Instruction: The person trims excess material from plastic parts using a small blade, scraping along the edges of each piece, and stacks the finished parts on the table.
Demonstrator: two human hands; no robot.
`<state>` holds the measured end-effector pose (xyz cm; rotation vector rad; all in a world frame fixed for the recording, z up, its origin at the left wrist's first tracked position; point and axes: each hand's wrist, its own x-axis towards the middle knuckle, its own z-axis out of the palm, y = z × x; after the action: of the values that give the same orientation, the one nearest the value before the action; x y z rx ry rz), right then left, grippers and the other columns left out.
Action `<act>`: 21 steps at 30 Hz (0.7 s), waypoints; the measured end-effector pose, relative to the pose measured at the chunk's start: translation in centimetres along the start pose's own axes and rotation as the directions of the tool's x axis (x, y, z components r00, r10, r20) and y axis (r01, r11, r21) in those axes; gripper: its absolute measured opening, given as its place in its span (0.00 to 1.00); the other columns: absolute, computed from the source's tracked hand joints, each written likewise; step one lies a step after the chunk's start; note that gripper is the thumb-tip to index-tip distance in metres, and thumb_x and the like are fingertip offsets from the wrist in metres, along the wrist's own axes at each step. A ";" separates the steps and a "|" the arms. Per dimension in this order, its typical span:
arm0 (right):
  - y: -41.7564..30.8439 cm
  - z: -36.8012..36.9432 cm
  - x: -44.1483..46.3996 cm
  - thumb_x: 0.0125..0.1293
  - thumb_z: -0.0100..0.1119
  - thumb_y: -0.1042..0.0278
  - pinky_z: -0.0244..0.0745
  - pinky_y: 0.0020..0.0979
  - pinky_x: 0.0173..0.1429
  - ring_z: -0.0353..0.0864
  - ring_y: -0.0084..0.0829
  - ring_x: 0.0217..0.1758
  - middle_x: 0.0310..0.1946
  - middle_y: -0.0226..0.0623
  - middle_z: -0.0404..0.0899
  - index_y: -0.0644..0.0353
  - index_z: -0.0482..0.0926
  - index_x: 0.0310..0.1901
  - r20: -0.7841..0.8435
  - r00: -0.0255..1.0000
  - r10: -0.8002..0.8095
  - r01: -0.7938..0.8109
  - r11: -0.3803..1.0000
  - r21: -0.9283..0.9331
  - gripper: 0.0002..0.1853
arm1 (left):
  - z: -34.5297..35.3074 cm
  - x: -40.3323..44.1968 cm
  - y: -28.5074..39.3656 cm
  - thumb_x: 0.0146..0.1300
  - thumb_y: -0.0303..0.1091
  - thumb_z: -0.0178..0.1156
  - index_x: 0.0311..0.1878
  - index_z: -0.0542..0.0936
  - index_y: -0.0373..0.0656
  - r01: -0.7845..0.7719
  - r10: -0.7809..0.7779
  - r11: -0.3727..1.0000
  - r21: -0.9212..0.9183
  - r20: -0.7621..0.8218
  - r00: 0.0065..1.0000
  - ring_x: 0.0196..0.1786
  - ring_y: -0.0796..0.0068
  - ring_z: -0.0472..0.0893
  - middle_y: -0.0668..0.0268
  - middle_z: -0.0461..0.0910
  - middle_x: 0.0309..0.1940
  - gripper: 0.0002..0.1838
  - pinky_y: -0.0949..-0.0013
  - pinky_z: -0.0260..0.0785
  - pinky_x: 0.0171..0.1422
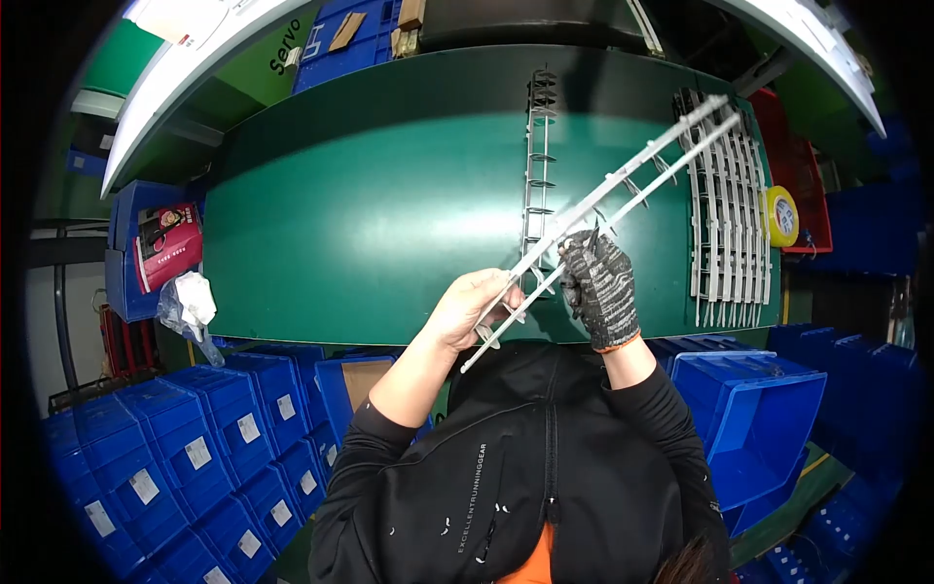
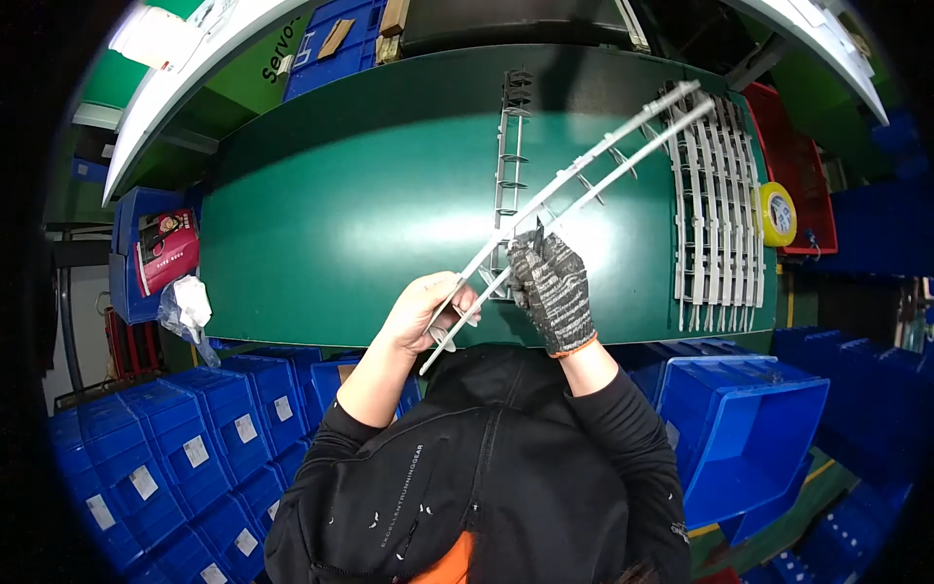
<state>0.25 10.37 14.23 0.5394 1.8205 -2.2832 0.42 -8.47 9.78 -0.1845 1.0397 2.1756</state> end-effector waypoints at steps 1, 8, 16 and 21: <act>-0.6 0.0 0.3 0.61 0.56 0.64 0.57 0.18 0.18 0.63 0.14 0.13 0.15 0.24 0.68 0.60 0.76 0.35 0.045 0.999 -0.006 0.002 0.997 0.075 0.08 | 0.3 0.0 0.1 0.62 0.38 0.54 0.36 0.74 0.36 0.001 -0.001 1.000 0.002 0.000 1.000 0.32 0.71 0.77 0.60 0.77 0.30 0.12 0.70 0.71 0.40; -3.4 1.2 2.9 0.60 0.57 0.66 0.59 0.18 0.19 0.65 0.12 0.16 0.18 0.24 0.70 0.61 0.76 0.33 0.229 0.973 -0.030 0.019 0.999 0.051 0.07 | 4.2 -0.8 2.6 0.65 0.31 0.48 0.56 0.68 0.38 -0.220 0.381 0.592 0.776 -0.028 0.924 0.30 0.77 0.77 0.62 0.77 0.31 0.17 0.75 0.71 0.38; -0.9 0.3 2.6 0.63 0.48 0.67 0.71 0.35 0.35 0.77 0.40 0.30 0.29 0.43 0.77 0.63 0.77 0.38 0.177 0.911 -0.372 0.403 0.714 -0.573 0.10 | 2.3 -0.7 2.7 0.68 0.42 0.43 0.50 0.73 0.37 -0.104 0.211 0.934 0.341 -0.294 0.932 0.15 0.81 0.72 0.63 0.75 0.20 0.19 0.80 0.65 0.17; 1.0 1.6 1.1 0.60 0.52 0.64 0.70 0.39 0.34 0.76 0.44 0.31 0.27 0.45 0.77 0.62 0.77 0.32 0.442 0.837 -0.324 0.548 0.521 -0.655 0.10 | 1.2 -0.4 2.8 0.68 0.51 0.39 0.53 0.71 0.35 -0.114 0.213 0.952 0.285 -0.348 0.913 0.14 0.78 0.73 0.61 0.75 0.20 0.27 0.79 0.67 0.17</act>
<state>-0.69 8.65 13.19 -0.4191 2.7054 -1.3816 -0.90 -9.03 12.47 -0.4173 1.5974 2.1740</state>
